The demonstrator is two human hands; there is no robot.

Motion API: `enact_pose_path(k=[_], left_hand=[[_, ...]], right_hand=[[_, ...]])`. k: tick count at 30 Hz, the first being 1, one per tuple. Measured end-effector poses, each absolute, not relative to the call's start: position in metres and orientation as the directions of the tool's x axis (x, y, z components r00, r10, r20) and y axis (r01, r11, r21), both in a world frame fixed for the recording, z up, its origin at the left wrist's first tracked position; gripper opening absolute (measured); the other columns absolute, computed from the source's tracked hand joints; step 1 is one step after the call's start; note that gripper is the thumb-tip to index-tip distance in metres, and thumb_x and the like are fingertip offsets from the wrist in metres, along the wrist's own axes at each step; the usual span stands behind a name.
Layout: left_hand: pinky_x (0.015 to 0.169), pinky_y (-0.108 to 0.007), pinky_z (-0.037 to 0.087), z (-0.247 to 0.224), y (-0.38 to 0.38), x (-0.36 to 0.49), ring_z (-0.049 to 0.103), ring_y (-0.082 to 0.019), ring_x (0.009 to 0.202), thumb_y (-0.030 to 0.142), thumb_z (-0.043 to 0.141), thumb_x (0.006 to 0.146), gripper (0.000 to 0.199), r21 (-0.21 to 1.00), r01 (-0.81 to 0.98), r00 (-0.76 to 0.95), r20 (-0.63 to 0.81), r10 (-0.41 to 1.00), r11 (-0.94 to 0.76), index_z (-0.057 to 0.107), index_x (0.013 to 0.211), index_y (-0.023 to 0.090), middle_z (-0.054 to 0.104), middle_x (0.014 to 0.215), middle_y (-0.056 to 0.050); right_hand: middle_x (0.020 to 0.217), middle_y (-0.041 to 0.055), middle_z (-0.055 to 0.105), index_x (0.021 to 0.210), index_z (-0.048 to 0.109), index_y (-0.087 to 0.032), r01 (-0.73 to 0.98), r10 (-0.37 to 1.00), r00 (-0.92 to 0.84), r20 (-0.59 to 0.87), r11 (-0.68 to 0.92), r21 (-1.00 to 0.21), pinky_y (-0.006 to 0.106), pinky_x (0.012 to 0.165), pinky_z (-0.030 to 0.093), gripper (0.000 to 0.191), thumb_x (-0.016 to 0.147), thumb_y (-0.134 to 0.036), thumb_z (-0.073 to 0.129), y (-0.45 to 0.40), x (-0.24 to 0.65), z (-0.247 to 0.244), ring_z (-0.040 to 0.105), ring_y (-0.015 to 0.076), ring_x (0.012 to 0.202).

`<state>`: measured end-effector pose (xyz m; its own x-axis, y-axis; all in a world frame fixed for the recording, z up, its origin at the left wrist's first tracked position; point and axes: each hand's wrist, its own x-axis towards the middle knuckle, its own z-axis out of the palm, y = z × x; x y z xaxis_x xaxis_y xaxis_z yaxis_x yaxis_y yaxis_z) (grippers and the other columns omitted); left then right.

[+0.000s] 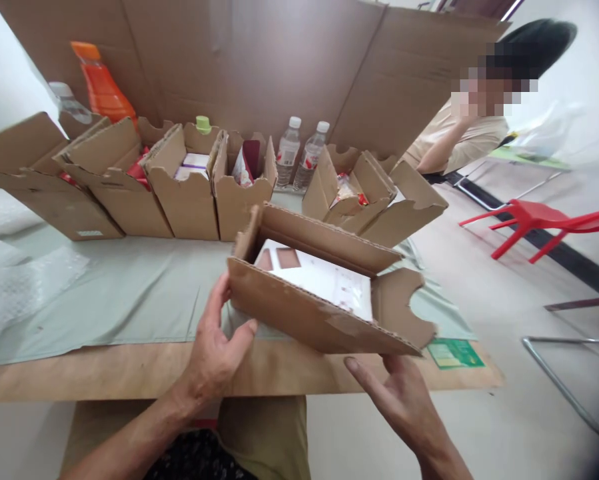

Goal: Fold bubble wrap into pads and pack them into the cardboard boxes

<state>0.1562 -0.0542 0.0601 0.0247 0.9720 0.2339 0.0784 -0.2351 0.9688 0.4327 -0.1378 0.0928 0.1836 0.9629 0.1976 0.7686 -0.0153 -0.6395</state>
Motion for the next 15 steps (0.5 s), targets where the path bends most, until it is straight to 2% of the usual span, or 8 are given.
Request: enact_pose_path(k=[4,7,10,12,15], left_hand=[[0.125,-0.054,0.039,0.056,-0.041,0.109,0.051,-0.032,0.145,0.029,0.073,0.088,0.069,0.964,0.050,-0.194,0.265,0.945,-0.260,0.046,0.152,0.029,0.052,0.155,-0.011],[0.123,-0.054,0.039,0.053,-0.026,0.088,0.051,-0.031,0.144,0.027,0.075,0.086,0.070,0.955,0.035,-0.290,0.293,0.911,-0.296,0.047,0.150,0.029,0.054,0.152,-0.011],[0.123,-0.051,0.039,0.047,-0.014,0.082,0.050,-0.029,0.145,0.025,0.076,0.084,0.072,0.951,0.062,-0.322,0.307,0.896,-0.304,0.046,0.150,0.029,0.053,0.153,-0.010],[0.122,-0.049,0.040,0.042,-0.009,0.084,0.053,-0.029,0.141,0.027,0.076,0.083,0.070,0.965,0.076,-0.318,0.262,0.911,-0.251,0.047,0.147,0.027,0.054,0.150,-0.010],[0.116,-0.047,0.045,0.035,-0.005,0.085,0.059,-0.028,0.129,0.031,0.074,0.084,0.057,0.990,0.085,-0.274,0.132,0.953,-0.113,0.054,0.137,0.023,0.062,0.137,-0.010]], right_hand=[[0.123,0.0135,0.074,0.137,0.062,-0.022,0.716,0.979,-0.019,0.202,0.154,-0.681,0.044,0.084,0.062,0.050,0.094,-0.048,0.062,-0.087,0.393,0.103,0.072,0.0325,0.108],[0.127,0.0124,0.071,0.142,0.057,-0.025,0.686,0.981,-0.100,0.164,0.188,-0.703,0.043,0.080,0.061,0.053,0.093,-0.046,0.060,-0.046,0.373,0.105,0.070,0.0304,0.104],[0.123,0.0114,0.071,0.140,0.055,-0.025,0.670,0.989,-0.108,0.102,0.149,-0.727,0.041,0.078,0.060,0.054,0.091,-0.045,0.060,-0.015,0.362,0.095,0.069,0.0273,0.098],[0.117,0.0112,0.072,0.131,0.058,-0.023,0.659,0.990,-0.094,0.105,0.141,-0.739,0.041,0.080,0.060,0.046,0.091,-0.046,0.059,-0.007,0.361,0.085,0.069,0.0264,0.097],[0.124,0.0122,0.071,0.126,0.060,-0.023,0.657,0.980,-0.068,0.188,0.186,-0.731,0.046,0.093,0.060,0.041,0.092,-0.048,0.062,-0.010,0.370,0.079,0.069,0.0294,0.111]])
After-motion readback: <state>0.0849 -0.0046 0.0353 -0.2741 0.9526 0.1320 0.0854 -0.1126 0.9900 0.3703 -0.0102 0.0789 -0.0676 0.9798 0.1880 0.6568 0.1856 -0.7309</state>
